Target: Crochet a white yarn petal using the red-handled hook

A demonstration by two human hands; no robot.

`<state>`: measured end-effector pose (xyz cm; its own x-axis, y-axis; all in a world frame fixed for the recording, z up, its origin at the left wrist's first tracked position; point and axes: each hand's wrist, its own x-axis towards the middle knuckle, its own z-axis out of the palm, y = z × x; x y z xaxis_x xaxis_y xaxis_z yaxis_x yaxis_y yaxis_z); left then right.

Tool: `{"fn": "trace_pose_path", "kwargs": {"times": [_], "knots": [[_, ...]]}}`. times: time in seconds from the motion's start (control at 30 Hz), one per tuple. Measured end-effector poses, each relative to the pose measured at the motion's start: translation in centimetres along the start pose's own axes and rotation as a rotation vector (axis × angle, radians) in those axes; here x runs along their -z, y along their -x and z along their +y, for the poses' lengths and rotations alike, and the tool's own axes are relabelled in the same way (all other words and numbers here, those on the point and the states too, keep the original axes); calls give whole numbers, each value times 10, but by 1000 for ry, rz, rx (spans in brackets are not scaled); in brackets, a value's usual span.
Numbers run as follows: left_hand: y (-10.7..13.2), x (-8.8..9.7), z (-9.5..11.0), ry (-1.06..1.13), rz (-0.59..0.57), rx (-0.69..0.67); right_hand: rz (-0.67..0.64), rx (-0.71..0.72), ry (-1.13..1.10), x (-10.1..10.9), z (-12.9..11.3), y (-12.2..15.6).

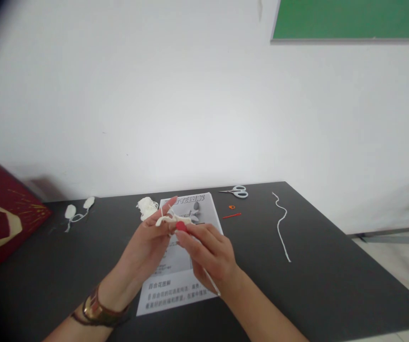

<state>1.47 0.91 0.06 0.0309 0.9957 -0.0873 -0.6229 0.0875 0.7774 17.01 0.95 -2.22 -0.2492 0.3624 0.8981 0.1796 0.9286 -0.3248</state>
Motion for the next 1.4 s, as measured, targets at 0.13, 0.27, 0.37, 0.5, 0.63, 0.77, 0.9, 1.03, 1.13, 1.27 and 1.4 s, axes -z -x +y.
{"fn": "trace_pose_path", "kwargs": {"times": [0.13, 0.27, 0.37, 0.5, 0.63, 0.77, 0.9, 1.03, 1.13, 1.27, 1.4], "knots": [[-3, 3, 12, 58, -56, 72, 33, -145, -130, 3, 3, -4], [-4, 8, 23, 57, -177, 85, 173, -466, -431, 4, 5, -9], [-3, 13, 28, 26, -240, 98, 224, -562, -576, 5, 7, -9], [-1, 21, 31, -52, -265, 89, 241, -581, -671, 10, 9, -10], [-1, 26, 33, -76, -338, 97, 245, -581, -703, 15, 8, -13], [-2, 28, 35, -68, -403, 141, 230, -595, -731, 17, 6, -15], [-4, 29, 38, -58, -462, 214, 195, -590, -753, 20, 6, -15], [-3, 29, 39, -85, -441, 279, 178, -551, -738, 22, 7, -16], [-1, 29, 39, -100, -425, 296, 163, -520, -725, 24, 7, -17], [-1, 31, 41, -156, -449, 323, 160, -556, -744, 25, 7, -20], [0, 30, 41, -252, -472, 305, 219, -738, -862, 22, 7, -20]]}}
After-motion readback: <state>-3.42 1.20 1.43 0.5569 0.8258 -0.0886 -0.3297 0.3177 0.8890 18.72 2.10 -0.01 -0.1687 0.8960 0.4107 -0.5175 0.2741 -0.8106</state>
